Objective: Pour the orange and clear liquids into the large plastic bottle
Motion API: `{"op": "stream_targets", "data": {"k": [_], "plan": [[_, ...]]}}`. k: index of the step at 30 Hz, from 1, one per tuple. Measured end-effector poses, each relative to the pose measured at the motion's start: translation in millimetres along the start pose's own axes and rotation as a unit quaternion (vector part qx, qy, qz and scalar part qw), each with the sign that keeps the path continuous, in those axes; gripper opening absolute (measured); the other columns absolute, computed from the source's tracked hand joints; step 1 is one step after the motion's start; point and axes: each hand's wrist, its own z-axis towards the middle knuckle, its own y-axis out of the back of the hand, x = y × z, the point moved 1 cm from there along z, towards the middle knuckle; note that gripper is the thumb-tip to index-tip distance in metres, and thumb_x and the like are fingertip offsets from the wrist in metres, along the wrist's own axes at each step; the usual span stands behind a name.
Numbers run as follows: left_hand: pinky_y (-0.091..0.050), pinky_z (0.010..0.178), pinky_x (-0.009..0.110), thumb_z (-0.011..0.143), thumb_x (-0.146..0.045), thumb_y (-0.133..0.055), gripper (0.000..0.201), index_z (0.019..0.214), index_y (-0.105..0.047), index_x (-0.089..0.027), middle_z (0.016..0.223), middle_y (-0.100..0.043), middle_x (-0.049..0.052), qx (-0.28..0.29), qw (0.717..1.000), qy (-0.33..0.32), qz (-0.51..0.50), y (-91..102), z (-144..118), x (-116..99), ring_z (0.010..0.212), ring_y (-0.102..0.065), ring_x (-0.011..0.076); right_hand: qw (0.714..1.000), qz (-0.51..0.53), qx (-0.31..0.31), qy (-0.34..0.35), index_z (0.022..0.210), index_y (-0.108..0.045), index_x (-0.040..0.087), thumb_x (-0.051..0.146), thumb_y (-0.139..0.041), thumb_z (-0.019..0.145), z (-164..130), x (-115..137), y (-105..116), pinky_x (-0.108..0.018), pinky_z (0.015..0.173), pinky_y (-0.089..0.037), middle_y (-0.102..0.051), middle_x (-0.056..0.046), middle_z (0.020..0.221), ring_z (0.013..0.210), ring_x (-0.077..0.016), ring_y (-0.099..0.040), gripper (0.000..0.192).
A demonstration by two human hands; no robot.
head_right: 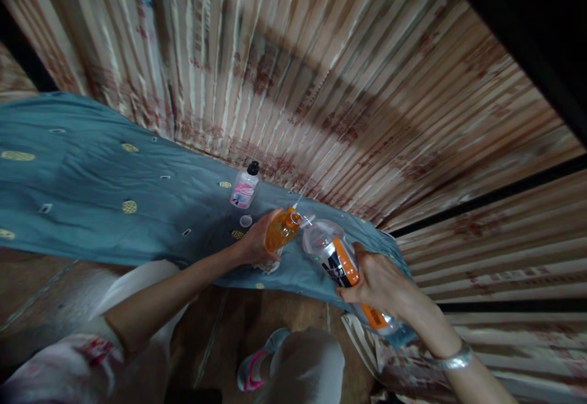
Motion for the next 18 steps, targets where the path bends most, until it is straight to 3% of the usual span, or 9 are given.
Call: {"op": "stream_targets", "data": {"k": [8,12,18], "plan": [[-0.044,0.161,0.073,0.063,-0.053,-0.125,0.157,0.196,-0.051,-0.014,0.199,-0.062,0.031,0.001,1.0,-0.014,0.007,3.2,-0.3,-6.1,0.188,-0.057,0.059,1.0,0.004,0.002,0.009,0.097,-0.055,0.034,0.054,-0.091,0.077,1.7,-2.9,-0.6,-0.036,0.07,-0.045,-0.07,0.003,0.073,0.072,-0.0249,-0.069,0.046],[-0.052,0.158,0.066,0.08,-0.07,-0.112,0.136,0.195,-0.058,-0.022,0.196,-0.068,0.024,-0.005,1.0,-0.017,-0.005,9.2,-3.8,-10.9,0.186,-0.062,0.0534,1.0,0.012,0.003,0.011,0.096,-0.056,0.034,0.052,-0.092,0.078,1.7,-4.5,-1.4,-0.036,0.07,-0.043,-0.07,0.003,0.072,0.071,-0.0247,-0.068,0.044],[-0.047,0.161,0.06,0.1,-0.075,-0.087,0.111,0.194,-0.061,-0.023,0.204,-0.062,0.018,0.007,0.998,-0.004,-0.054,10.5,-5.2,-10.9,0.19,-0.059,0.0464,1.0,-0.001,0.003,-0.002,0.097,-0.052,0.035,0.051,-0.091,0.077,0.6,-0.3,-0.7,-0.037,0.072,-0.043,-0.068,0.004,0.073,0.073,-0.0247,-0.068,0.047]]}}
